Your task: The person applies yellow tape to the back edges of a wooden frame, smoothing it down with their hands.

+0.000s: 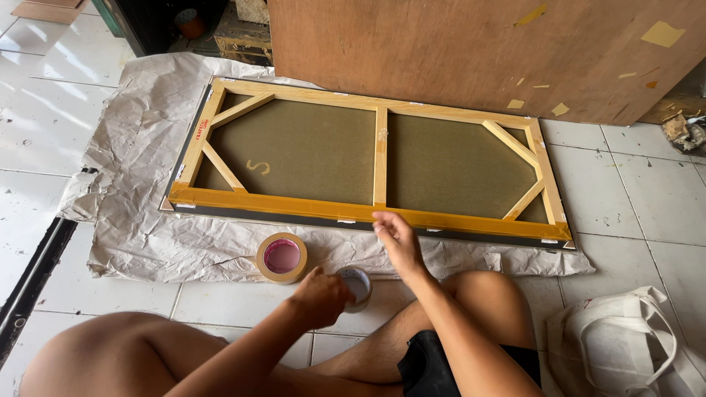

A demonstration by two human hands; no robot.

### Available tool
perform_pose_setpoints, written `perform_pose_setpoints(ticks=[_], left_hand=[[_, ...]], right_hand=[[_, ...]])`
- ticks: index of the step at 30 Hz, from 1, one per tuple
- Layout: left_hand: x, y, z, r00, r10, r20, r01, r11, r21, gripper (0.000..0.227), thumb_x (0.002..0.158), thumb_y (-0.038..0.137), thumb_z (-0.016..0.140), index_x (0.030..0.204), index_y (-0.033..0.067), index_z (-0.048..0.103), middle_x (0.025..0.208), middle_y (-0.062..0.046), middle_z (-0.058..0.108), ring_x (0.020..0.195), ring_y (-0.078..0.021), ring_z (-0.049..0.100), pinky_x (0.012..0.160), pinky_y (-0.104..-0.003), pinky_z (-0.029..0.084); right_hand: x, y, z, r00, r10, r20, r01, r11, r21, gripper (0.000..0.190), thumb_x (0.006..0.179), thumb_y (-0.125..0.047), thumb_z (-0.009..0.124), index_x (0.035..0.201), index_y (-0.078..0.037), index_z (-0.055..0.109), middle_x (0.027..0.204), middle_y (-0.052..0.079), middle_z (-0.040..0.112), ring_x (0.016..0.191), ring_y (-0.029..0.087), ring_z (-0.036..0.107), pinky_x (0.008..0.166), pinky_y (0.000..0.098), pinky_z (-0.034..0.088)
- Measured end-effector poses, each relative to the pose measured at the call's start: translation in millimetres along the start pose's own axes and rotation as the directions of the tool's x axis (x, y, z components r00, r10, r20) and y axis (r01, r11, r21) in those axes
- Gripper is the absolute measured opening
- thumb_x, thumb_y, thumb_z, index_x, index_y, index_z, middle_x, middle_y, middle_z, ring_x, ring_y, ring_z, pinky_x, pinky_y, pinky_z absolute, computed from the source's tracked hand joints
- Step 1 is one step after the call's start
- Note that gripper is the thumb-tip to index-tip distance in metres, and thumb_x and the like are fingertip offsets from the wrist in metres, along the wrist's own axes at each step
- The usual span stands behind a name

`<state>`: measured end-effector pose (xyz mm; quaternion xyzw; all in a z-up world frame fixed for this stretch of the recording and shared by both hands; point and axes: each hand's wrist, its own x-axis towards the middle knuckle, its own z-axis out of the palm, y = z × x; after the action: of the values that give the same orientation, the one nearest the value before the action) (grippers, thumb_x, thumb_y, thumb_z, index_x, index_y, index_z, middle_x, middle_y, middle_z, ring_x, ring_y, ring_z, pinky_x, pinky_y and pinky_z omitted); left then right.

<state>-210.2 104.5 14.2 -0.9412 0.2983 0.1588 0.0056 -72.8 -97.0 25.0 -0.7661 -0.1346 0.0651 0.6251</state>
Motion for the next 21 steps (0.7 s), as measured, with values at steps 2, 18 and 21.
perform_pose_setpoints(ticks=[2,18,21], left_hand=[[-22,-1,-67,0.984,-0.166,-0.067,0.131,0.922,-0.364,0.024,0.103,0.028,0.066,0.122,0.0328,0.081,0.109,-0.001,0.084,0.107,-0.0293,0.077,0.094,-0.052,0.056],[-21,-55,-36,0.842,-0.525,-0.124,0.266,0.604,-0.751,0.02,0.092,0.028,0.074,0.112,0.0282,0.074,0.131,-0.003,0.077,0.134,-0.0354,0.07,0.114,-0.064,0.053],[-37,-56,-50,0.845,-0.525,-0.1,0.274,0.587,-0.762,0.068,0.086,0.022,0.086,0.148,0.0234,0.057,0.153,-0.015,0.06,0.14,-0.047,0.063,0.103,-0.069,0.061]], right_hand=[[-14,-28,11,0.986,0.105,0.129,-0.121,0.985,0.123,0.041,0.107,-0.031,0.068,0.142,-0.012,0.077,0.13,0.01,0.079,0.119,0.021,0.071,0.101,0.0365,0.058],[-17,-13,21,0.956,0.059,0.289,-0.03,0.994,-0.101,0.099,0.08,-0.052,0.1,0.164,-0.021,0.058,0.152,0.015,0.066,0.125,0.028,0.066,0.105,0.0488,0.059],[-15,-14,17,0.963,0.097,0.253,-0.09,0.995,-0.037,0.088,0.086,-0.05,0.097,0.158,-0.013,0.062,0.143,0.019,0.068,0.121,0.029,0.07,0.102,0.0462,0.062]])
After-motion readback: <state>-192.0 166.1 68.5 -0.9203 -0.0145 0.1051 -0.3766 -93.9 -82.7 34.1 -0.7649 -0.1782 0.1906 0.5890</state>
